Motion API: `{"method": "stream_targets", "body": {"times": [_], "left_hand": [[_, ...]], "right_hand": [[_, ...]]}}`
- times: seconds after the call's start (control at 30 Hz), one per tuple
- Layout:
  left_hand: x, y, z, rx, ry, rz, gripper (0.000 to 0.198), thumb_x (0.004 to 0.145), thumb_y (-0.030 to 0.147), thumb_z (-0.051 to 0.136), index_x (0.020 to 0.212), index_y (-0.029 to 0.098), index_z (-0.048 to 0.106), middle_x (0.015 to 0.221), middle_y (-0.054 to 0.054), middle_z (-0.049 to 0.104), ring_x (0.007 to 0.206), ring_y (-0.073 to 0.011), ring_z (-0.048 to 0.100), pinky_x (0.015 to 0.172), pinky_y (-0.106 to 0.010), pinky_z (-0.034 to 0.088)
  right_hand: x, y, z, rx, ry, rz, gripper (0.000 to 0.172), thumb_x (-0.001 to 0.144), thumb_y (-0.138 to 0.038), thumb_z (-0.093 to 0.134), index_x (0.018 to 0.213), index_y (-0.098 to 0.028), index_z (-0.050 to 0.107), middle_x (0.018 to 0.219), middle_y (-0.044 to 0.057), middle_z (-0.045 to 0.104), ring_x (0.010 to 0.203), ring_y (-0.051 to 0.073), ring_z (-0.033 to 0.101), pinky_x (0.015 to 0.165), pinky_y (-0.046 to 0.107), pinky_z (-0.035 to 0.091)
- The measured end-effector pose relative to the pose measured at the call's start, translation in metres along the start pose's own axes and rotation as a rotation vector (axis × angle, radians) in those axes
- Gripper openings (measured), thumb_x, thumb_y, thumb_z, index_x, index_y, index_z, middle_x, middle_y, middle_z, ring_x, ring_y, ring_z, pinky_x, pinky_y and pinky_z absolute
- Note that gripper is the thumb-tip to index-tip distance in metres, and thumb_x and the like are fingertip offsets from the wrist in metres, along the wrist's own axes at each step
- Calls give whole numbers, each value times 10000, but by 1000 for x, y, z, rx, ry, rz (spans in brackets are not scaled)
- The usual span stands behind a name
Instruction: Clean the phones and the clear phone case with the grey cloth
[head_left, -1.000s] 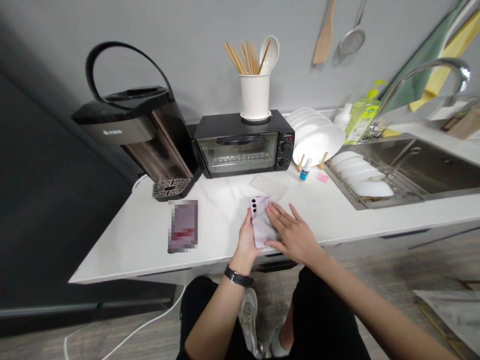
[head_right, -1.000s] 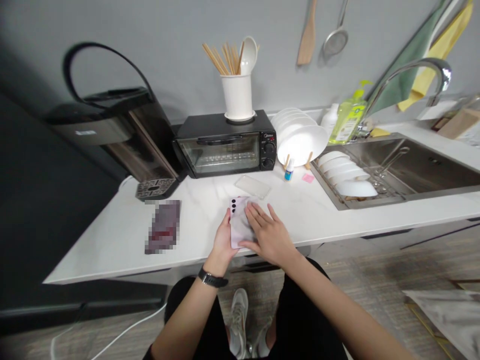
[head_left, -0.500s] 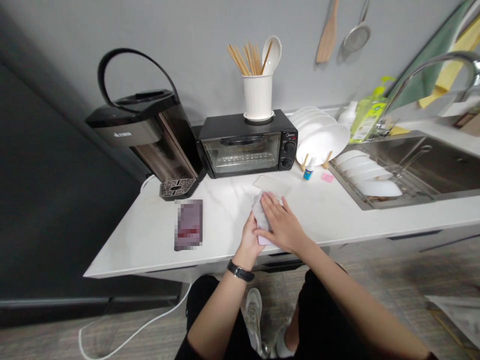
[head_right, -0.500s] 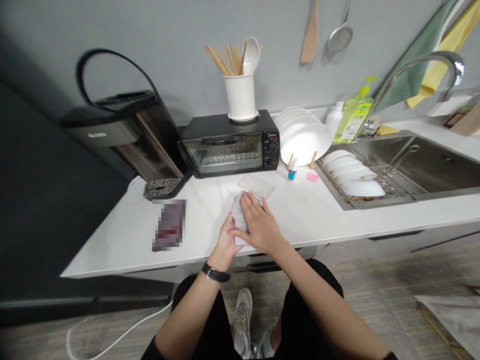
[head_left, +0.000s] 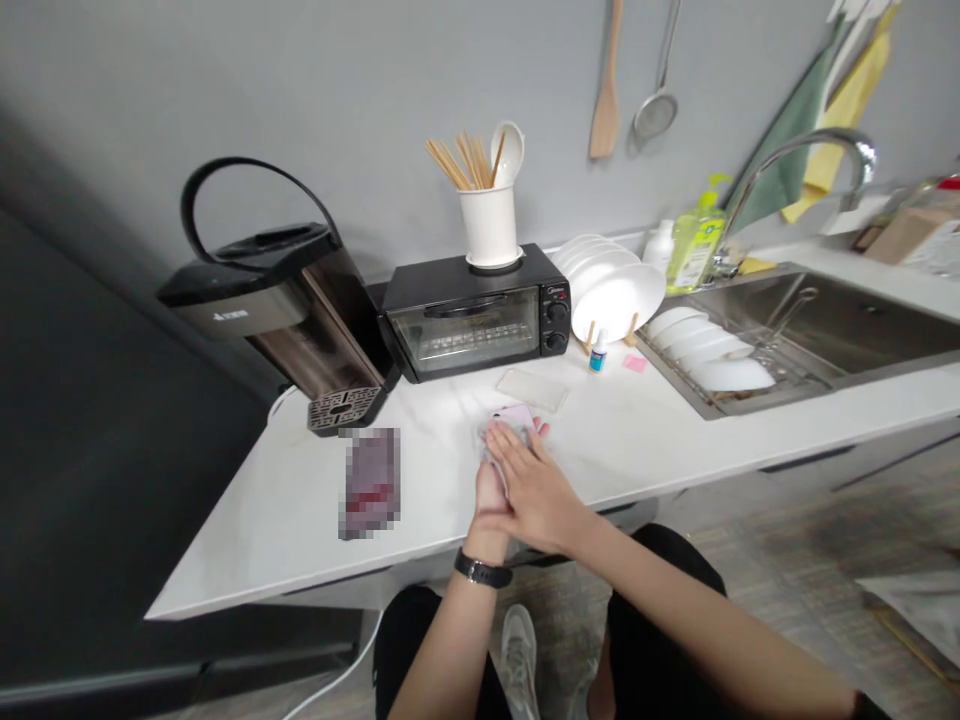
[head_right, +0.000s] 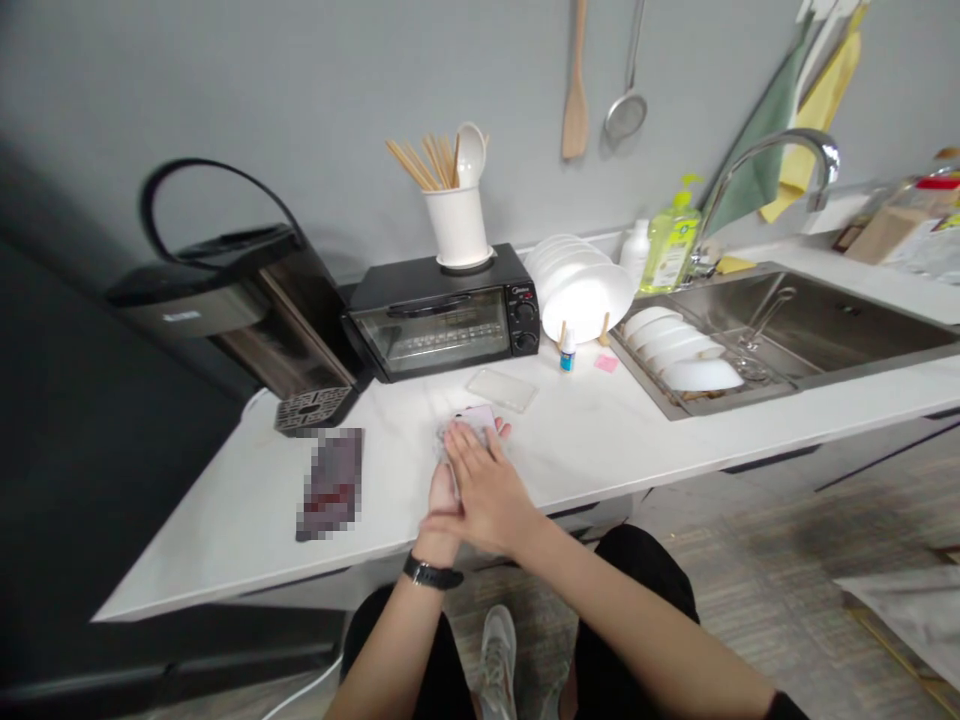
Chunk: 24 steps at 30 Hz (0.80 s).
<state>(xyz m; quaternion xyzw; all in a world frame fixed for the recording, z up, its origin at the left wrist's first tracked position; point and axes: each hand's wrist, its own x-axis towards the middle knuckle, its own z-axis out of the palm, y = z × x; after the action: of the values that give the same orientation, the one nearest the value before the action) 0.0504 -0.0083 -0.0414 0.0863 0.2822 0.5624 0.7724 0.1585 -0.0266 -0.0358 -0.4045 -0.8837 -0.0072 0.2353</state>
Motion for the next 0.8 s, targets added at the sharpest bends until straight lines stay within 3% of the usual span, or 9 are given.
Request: {"method": "stream_targets", "body": {"times": [0.07,0.17,0.3,0.4,0.53,0.57,0.6,0.7,0.8], "left_hand": [[-2,0,-4,-15,-8,-25,514,1047,497,421,1469,263,599,1532,-42,582,1540,-256,376,1254,-405,351],[3,-3,-5,-27,-26,-93,554,1023,511,493,1414,147,643,1444,-137,650,1480,-319,470,1257,-443,348],[13,-7,1,127,-20,11,481,1052,449,460,1372,155,667,1475,-119,629,1489,-275,463,1262,-424,330],[13,-7,-1,414,-59,184,414,1048,412,442,1263,223,741,1501,-62,610,1504,-213,442,1221,-356,385],[10,-3,-3,614,-138,169,629,1052,446,278,994,114,809,1264,-160,748,1347,-215,616,1026,-291,536],[10,-2,-1,585,-138,140,683,1058,460,219,905,142,804,1168,-181,779,1288,-228,661,983,-297,561],[10,-2,1,509,-120,105,724,1066,462,190,969,94,806,1213,-177,764,1254,-237,684,996,-314,558],[12,-4,8,144,-25,16,520,1084,405,331,1117,153,785,1310,-114,736,1300,-232,658,1123,-364,493],[11,-6,9,-55,3,21,400,1068,372,421,1205,199,754,1404,-69,689,1421,-218,551,1193,-331,422]], "right_hand": [[-18,-8,0,14,-25,-77,993,986,-697,463,1653,-30,152,1706,217,220,1605,327,171,1294,580,162],[-37,5,-3,-38,-40,9,964,1003,-690,427,1655,-38,144,1710,220,192,1601,340,182,1273,607,195],[-8,24,-3,-90,-4,187,943,1020,-685,372,1623,24,218,1689,272,207,1598,378,171,1253,635,207],[3,11,-1,-54,-4,92,975,1006,-708,378,1629,20,201,1703,246,185,1607,358,141,1273,608,177],[-30,-1,-4,-50,-63,-52,1017,978,-751,400,1660,-45,133,1720,201,160,1611,322,147,1287,579,158],[-37,3,-5,-69,-68,-29,1013,980,-750,397,1661,-49,129,1717,207,163,1609,330,153,1281,591,163],[-39,8,-6,-90,-64,11,1001,988,-741,389,1660,-46,130,1713,219,170,1606,340,162,1273,608,170],[-18,24,-6,-117,-23,145,950,1016,-700,358,1651,-23,156,1698,253,195,1601,363,171,1254,643,186],[3,19,-3,-77,-25,120,944,1015,-703,362,1641,-16,196,1696,248,219,1604,353,160,1261,633,189]]}}
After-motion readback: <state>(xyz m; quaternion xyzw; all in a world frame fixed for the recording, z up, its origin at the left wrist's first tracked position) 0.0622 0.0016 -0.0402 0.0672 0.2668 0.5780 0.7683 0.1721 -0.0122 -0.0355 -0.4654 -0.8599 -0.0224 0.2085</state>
